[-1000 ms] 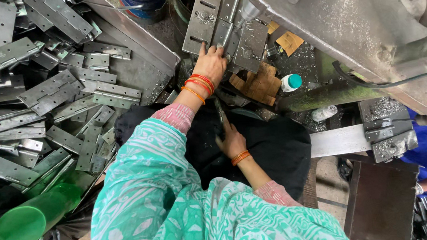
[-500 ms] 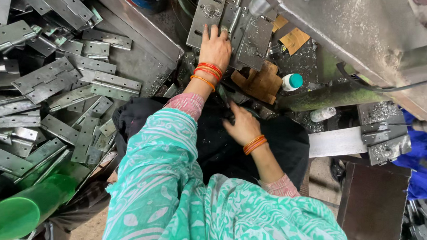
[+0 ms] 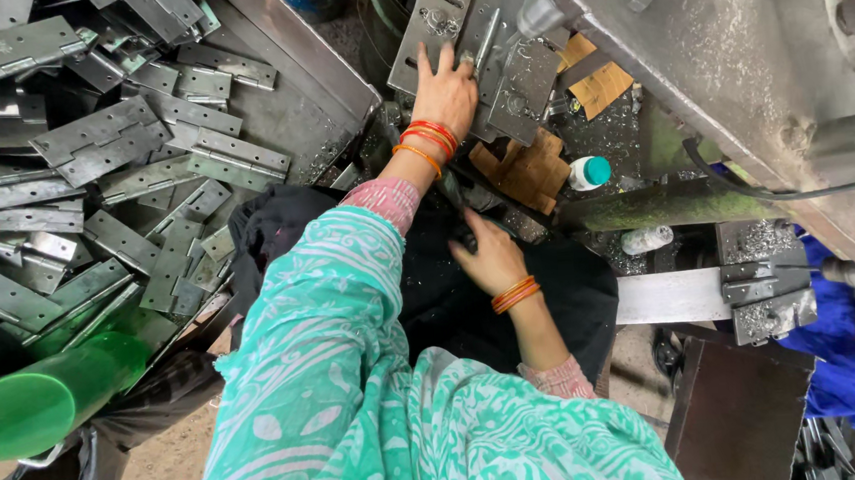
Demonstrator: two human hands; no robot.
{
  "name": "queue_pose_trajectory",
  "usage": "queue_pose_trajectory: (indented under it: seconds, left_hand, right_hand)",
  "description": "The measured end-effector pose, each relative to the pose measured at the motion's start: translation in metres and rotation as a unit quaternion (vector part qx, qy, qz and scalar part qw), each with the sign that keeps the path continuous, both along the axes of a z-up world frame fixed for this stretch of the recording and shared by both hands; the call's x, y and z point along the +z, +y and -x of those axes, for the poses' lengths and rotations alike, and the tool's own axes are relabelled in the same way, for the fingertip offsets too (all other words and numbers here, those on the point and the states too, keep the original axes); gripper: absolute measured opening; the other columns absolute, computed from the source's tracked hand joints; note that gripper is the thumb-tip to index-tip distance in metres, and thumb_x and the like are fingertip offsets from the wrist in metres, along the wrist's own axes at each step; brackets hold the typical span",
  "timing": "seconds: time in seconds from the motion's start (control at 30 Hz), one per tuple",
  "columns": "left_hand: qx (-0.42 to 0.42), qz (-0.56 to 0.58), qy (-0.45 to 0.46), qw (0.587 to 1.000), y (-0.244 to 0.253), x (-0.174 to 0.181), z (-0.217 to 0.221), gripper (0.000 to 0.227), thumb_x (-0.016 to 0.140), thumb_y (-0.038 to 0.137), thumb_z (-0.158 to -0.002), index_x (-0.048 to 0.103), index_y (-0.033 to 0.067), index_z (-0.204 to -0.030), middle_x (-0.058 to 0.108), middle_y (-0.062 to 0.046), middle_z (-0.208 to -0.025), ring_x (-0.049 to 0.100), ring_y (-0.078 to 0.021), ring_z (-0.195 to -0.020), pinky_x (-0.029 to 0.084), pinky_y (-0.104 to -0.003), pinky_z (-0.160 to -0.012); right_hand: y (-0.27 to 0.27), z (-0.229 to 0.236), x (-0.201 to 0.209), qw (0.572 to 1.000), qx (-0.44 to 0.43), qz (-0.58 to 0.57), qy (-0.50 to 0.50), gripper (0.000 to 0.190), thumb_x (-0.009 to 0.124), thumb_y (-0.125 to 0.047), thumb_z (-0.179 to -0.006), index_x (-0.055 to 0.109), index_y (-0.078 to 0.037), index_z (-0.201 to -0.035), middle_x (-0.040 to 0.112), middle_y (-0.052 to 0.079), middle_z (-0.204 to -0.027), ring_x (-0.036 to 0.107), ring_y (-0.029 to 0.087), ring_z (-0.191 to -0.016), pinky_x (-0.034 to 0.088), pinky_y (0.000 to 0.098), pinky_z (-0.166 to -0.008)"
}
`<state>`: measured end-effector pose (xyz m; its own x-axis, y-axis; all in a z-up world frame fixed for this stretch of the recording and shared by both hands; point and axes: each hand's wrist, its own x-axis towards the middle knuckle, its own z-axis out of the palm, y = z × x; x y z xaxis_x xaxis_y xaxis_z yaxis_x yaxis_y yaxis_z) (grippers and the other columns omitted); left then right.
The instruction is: The person operates a metal press machine, repeatedly picking up metal brackets from a pile, placing them into the press, and removing the processed pieces. The person handles the brackets one at a time throughout the clip.
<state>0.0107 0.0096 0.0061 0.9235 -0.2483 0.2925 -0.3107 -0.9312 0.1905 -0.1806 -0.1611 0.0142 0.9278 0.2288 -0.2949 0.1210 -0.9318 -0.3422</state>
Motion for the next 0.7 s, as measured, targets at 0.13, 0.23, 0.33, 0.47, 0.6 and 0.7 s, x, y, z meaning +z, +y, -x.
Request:
queue_pose_trajectory:
  seconds: [0.13,0.23,0.33,0.47,0.6,0.7]
  left_hand:
    - [0.012,0.008,-0.026,1.0,-0.009,0.003,-0.021,0.029,0.055,0.02,-0.097,0.079,0.0083,-0.108,0.064,-0.007,-0.13,0.038,-0.0386,-0.142,0.017,-0.076,-0.116]
    - [-0.005,0.005,-0.003,1.0,-0.007,0.001,-0.025,0.028,0.055,0.02,-0.096,0.079,0.0095,-0.106,0.063,-0.006,-0.134,0.036,-0.038,-0.144,0.015,-0.075,-0.116]
    - [-0.017,0.004,0.014,1.0,-0.001,-0.005,-0.017,0.03,0.055,0.022,-0.093,0.078,0.0112,-0.107,0.061,-0.006,-0.136,0.034,-0.0382,-0.144,0.014,-0.076,-0.112]
    - [0.0,0.004,-0.007,1.0,-0.004,-0.012,-0.001,0.037,0.048,0.029,-0.103,0.077,0.0097,-0.117,0.058,-0.004,-0.143,0.029,-0.0384,-0.147,0.009,-0.078,-0.115]
    - [0.026,0.0,0.012,1.0,-0.005,-0.012,-0.003,0.044,0.044,0.035,-0.101,0.075,0.0112,-0.121,0.055,-0.002,-0.145,0.022,-0.038,-0.149,0.003,-0.08,-0.113]
    - [0.03,0.008,0.055,0.998,-0.007,-0.005,-0.016,0.041,0.045,0.034,-0.103,0.076,0.0117,-0.118,0.053,-0.001,-0.149,0.018,-0.0375,-0.153,0.001,-0.079,-0.114]
  right_hand:
    - [0.003,-0.005,0.004,0.999,0.023,0.021,-0.028,0.067,0.073,-0.033,-0.085,0.051,-0.019,-0.146,0.066,0.019,-0.121,0.067,0.041,-0.11,0.056,0.05,-0.09]
    - [0.021,0.031,-0.029,0.997,-0.007,-0.033,-0.076,0.063,0.075,-0.027,-0.083,0.055,-0.023,-0.142,0.064,0.019,-0.125,0.067,0.042,-0.103,0.057,0.0498,-0.083]
    - [0.023,0.047,-0.052,0.994,-0.042,-0.078,-0.066,0.059,0.075,-0.023,-0.081,0.058,-0.027,-0.137,0.064,0.016,-0.124,0.07,0.038,-0.097,0.059,0.0472,-0.079]
    - [0.016,0.038,-0.04,0.995,-0.021,-0.083,-0.055,0.057,0.076,-0.023,-0.082,0.06,-0.023,-0.137,0.063,0.018,-0.12,0.068,0.039,-0.097,0.058,0.0474,-0.08]
    - [0.007,0.008,0.001,0.997,0.015,-0.068,-0.042,0.055,0.076,-0.025,-0.083,0.061,-0.017,-0.136,0.068,0.018,-0.108,0.068,0.039,-0.1,0.056,0.0475,-0.085]
    - [-0.001,-0.008,0.019,0.996,0.036,-0.06,-0.052,0.049,0.075,-0.028,-0.089,0.062,-0.014,-0.135,0.07,0.017,-0.113,0.069,0.039,-0.104,0.056,0.0469,-0.088]
